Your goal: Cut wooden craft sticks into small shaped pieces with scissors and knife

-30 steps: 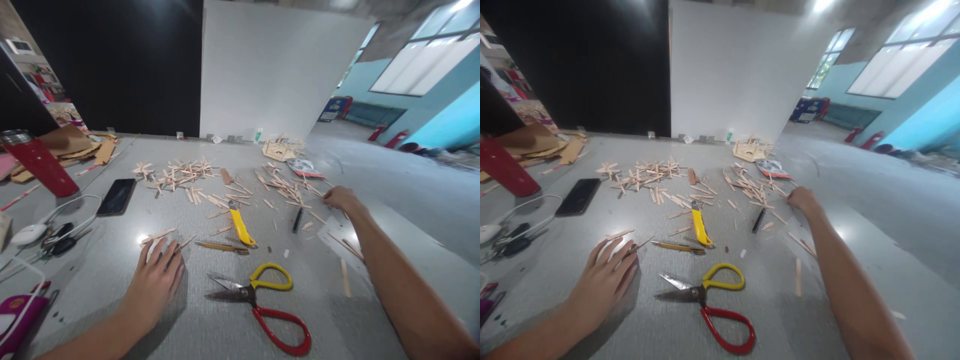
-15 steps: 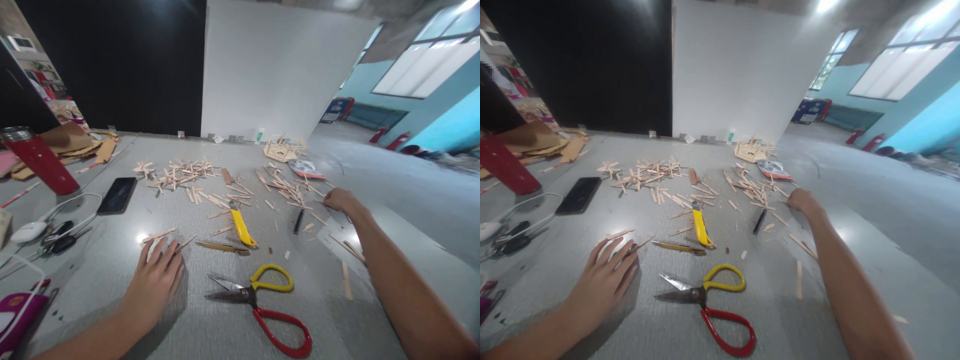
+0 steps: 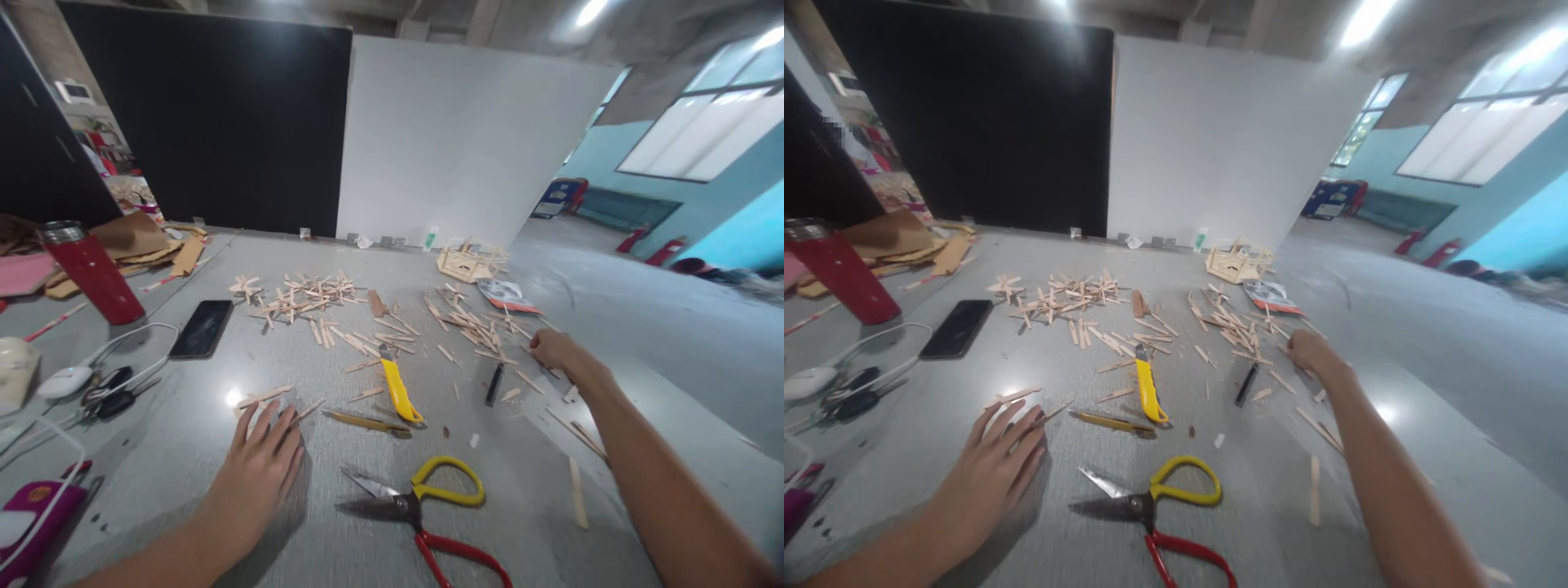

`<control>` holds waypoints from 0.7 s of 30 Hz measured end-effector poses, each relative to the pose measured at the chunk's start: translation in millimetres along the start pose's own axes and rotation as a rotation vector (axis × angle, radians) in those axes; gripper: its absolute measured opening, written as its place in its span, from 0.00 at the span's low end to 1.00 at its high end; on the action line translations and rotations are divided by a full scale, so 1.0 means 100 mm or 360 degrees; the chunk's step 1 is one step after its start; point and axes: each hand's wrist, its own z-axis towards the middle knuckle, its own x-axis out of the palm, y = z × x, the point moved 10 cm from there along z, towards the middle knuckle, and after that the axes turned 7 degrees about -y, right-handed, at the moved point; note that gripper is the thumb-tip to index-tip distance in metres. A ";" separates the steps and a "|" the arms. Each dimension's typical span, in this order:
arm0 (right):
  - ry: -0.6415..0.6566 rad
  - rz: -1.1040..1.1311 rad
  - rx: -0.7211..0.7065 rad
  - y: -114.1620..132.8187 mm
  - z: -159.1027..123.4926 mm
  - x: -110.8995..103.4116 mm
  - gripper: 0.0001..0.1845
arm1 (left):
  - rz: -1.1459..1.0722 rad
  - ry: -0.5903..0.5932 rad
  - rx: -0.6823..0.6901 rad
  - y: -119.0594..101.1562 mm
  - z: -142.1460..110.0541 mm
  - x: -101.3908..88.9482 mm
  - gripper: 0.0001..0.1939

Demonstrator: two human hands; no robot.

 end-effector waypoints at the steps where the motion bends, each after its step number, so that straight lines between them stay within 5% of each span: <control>1: 0.0098 -0.0031 0.0034 -0.03 0.00 0.06 0.17 | 0.0000 -0.0005 -0.0005 0.00 -0.01 0.00 0.23; 5: 0.0278 -0.0106 0.0079 -0.09 -0.02 0.16 0.18 | 0.0001 0.0002 -0.0014 0.00 -0.01 0.01 0.24; 12: 0.0265 -0.0091 0.0061 0.02 0.00 0.15 0.19 | -0.0015 0.0050 -0.0027 0.00 -0.01 0.02 0.22; 21: 0.0088 0.0384 -0.0008 0.44 -0.06 -0.28 0.18 | 0.0035 0.0037 0.0017 0.01 -0.02 0.03 0.14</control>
